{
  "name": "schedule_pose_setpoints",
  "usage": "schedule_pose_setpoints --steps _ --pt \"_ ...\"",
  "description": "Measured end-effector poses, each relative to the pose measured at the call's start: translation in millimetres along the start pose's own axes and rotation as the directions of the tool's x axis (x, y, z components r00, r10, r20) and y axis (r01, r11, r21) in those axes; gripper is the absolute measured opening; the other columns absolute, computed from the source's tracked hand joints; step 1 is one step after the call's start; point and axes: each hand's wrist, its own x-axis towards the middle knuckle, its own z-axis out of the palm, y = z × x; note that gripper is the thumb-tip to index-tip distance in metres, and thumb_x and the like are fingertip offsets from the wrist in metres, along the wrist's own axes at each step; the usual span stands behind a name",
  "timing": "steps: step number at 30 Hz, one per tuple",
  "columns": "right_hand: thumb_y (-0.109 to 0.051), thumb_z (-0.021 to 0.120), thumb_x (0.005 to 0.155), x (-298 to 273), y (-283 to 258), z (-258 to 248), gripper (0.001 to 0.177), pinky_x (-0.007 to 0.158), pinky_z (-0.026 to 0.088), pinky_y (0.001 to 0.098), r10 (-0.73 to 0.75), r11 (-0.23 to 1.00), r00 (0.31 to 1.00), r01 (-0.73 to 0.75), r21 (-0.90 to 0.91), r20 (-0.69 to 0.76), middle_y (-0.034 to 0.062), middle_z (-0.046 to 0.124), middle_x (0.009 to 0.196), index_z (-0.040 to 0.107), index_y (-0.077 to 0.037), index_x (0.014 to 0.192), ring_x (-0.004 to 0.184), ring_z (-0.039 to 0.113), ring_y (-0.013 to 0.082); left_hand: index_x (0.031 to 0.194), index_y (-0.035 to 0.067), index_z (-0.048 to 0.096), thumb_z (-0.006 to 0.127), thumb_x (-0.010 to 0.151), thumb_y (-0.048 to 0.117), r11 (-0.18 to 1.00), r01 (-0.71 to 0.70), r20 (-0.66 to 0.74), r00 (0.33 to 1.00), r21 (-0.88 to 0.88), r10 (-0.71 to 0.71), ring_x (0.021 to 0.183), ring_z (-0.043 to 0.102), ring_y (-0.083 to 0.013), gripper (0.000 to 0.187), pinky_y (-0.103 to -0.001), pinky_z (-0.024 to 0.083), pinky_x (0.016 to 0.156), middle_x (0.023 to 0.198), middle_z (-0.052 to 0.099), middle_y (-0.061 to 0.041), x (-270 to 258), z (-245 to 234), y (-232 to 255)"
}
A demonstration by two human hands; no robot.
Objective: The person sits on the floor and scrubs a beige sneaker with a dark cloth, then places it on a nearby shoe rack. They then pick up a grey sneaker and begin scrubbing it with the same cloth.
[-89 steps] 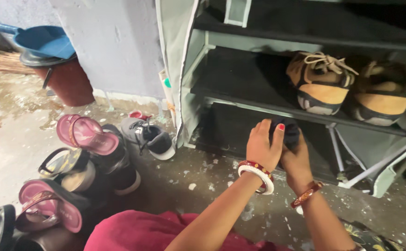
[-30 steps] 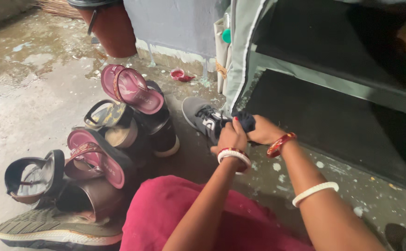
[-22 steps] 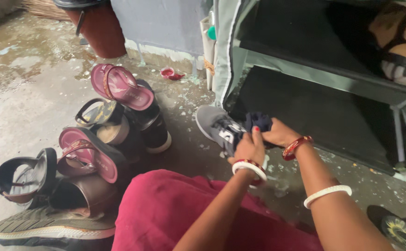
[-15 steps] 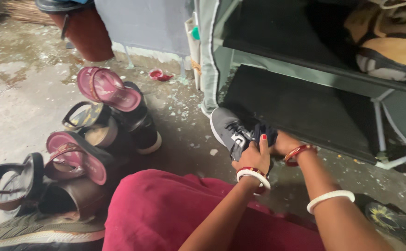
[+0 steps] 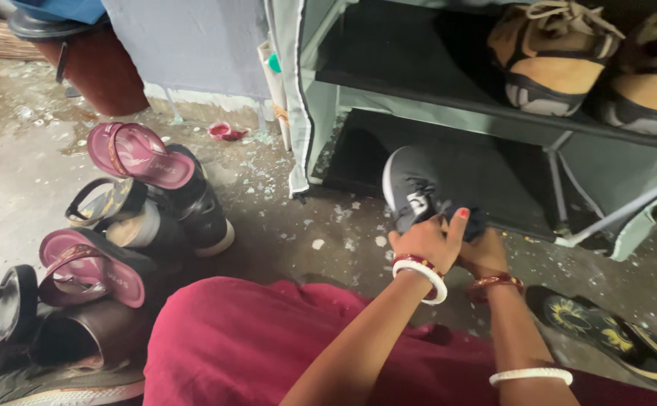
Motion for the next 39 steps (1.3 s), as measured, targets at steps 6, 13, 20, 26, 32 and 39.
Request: schedule_pose_setpoints --steps 6,13,20,26,32,39 --pt "-0.043 0.079 0.08 -14 34 -23 0.056 0.077 0.057 0.0466 0.366 0.915 0.926 -0.377 -0.145 -0.096 0.0276 0.077 0.099 0.073 0.003 0.113 0.092 0.077 0.0396 0.101 0.011 0.078 0.027 0.09 0.079 0.994 -0.112 0.187 0.976 -0.019 0.113 0.104 0.071 -0.0351 0.085 -0.056 0.024 0.118 0.095 0.078 -0.017 1 23 9" --pt "-0.043 0.078 0.072 -16 63 -26 0.064 0.093 0.054 0.0441 0.339 0.931 0.941 -0.336 -0.145 -0.006 0.021 0.076 0.115 0.072 -0.009 0.125 0.111 0.073 0.0364 0.122 0.018 0.071 0.03 0.099 0.063 0.992 -0.114 0.194 0.973 -0.054 0.122 0.118 0.06 -0.0396 0.066 -0.066 0.015 0.114 0.115 0.07 -0.018 21 66 -27" --pt "-0.051 0.091 0.068 12 26 -57 0.12 0.102 0.043 0.0438 0.222 0.964 0.966 -0.238 -0.118 -0.134 0.0348 0.049 0.139 0.025 0.0 0.154 0.122 0.054 0.0443 0.117 0.02 0.071 0.065 0.084 0.027 0.982 -0.161 0.01 0.987 0.098 0.161 0.121 0.066 -0.0289 0.035 -0.05 0.04 0.112 0.124 0.073 -0.009 26 56 -28" --pt "-0.05 0.073 0.07 52 5 -100 0.103 0.097 0.058 0.0507 0.369 0.919 0.929 -0.36 -0.159 0.03 0.0249 0.043 0.15 0.036 -0.018 0.16 0.115 0.068 0.0424 0.157 0.022 0.022 0.089 0.067 0.029 0.976 0.015 0.032 0.999 0.219 -0.022 0.149 0.026 -0.0385 0.112 -0.06 0.029 0.111 0.166 0.014 -0.015 35 52 -7" --pt "-0.042 0.075 0.086 59 53 -57 0.075 0.106 0.043 0.0441 -0.109 0.978 0.994 0.112 -0.178 0.031 0.0282 0.046 0.144 0.048 -0.019 0.152 0.129 0.053 0.0399 0.167 0.024 0.003 0.081 0.08 0.026 0.973 0.063 0.134 0.986 0.224 -0.094 0.146 0.035 -0.0441 0.117 -0.056 0.046 0.106 0.169 0.011 -0.017 61 106 -22" --pt "-0.025 0.059 0.097 47 113 14 0.035 0.101 0.052 0.039 -0.373 0.928 0.924 0.37 -0.044 -0.083 0.0141 0.072 0.125 0.073 -0.019 0.129 0.117 0.069 0.0321 0.165 0.022 0.003 0.068 0.088 0.011 0.954 0.106 0.234 0.957 0.279 -0.174 0.139 0.047 -0.0424 0.101 -0.049 0.05 0.107 0.173 0.005 -0.014 73 103 -29"
